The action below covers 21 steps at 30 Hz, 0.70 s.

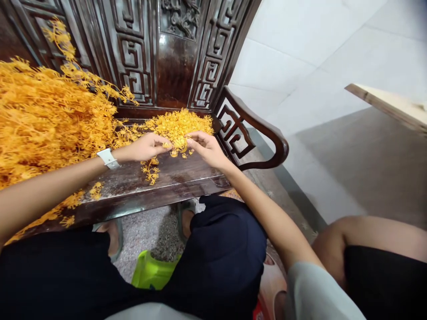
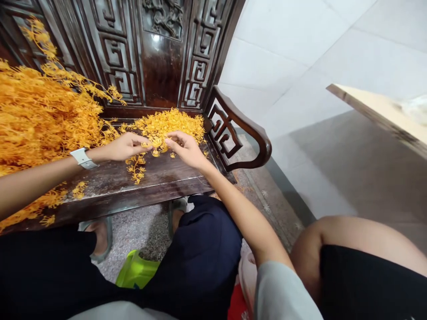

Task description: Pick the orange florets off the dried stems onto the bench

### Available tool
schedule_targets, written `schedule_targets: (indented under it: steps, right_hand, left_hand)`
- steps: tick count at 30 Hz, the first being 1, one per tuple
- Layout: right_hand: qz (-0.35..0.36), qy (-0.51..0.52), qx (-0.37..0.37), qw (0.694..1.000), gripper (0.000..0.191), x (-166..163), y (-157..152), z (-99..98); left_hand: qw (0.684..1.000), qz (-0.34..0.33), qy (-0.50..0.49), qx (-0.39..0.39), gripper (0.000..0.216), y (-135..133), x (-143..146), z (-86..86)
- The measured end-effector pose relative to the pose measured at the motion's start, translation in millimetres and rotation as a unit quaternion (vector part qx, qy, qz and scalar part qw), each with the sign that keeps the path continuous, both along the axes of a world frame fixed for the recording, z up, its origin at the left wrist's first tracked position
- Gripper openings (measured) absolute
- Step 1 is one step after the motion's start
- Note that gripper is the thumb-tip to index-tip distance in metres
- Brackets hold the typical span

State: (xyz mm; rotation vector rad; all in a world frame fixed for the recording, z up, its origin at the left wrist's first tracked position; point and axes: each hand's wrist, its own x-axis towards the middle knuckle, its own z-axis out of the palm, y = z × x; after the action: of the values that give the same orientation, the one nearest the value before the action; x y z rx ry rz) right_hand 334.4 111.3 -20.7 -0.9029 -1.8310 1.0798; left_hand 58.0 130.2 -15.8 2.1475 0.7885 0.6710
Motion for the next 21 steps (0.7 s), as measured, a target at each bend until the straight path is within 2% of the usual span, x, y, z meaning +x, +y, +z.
schedule_targets:
  steps: [2, 5, 8, 10, 12, 16, 18, 21]
  right_hand:
    - [0.011, 0.001, -0.002, 1.0, 0.044, -2, -2, 2.0]
    - [-0.011, -0.017, 0.028, 0.999, 0.045, -6, -6, 4.8]
    - [0.002, -0.032, 0.041, 0.999, 0.038, -8, -10, 9.4]
    - [0.011, -0.048, 0.039, 0.998, 0.036, -6, -12, 14.2]
    - [0.009, -0.092, 0.057, 0.994, 0.036, -2, -12, 20.0]
    - [-0.019, -0.257, 0.137, 0.956, 0.031, 8, -10, 34.2]
    - [-0.036, -0.321, 0.168, 0.931, 0.03, 6, -12, 42.8]
    - [0.016, -0.394, 0.2, 0.897, 0.022, -7, -27, 58.0]
  left_hand:
    - [1.0, 0.005, -0.015, 0.004, 0.049, 1, 4, -1.7]
    - [0.998, 0.011, -0.056, -0.018, 0.048, 0, 12, -8.3]
    - [0.995, 0.017, -0.086, -0.039, 0.047, -1, 16, -12.8]
    - [0.997, 0.021, -0.074, -0.018, 0.044, 1, 12, -14.3]
    - [0.998, 0.027, -0.028, 0.042, 0.037, 7, 2, -16.3]
    - [0.984, 0.024, 0.073, 0.164, 0.025, 24, -21, -24.3]
    - [0.978, 0.009, 0.098, 0.185, 0.025, 31, -24, -27.4]
    - [0.976, -0.019, 0.103, 0.191, 0.02, 38, -16, -27.7]
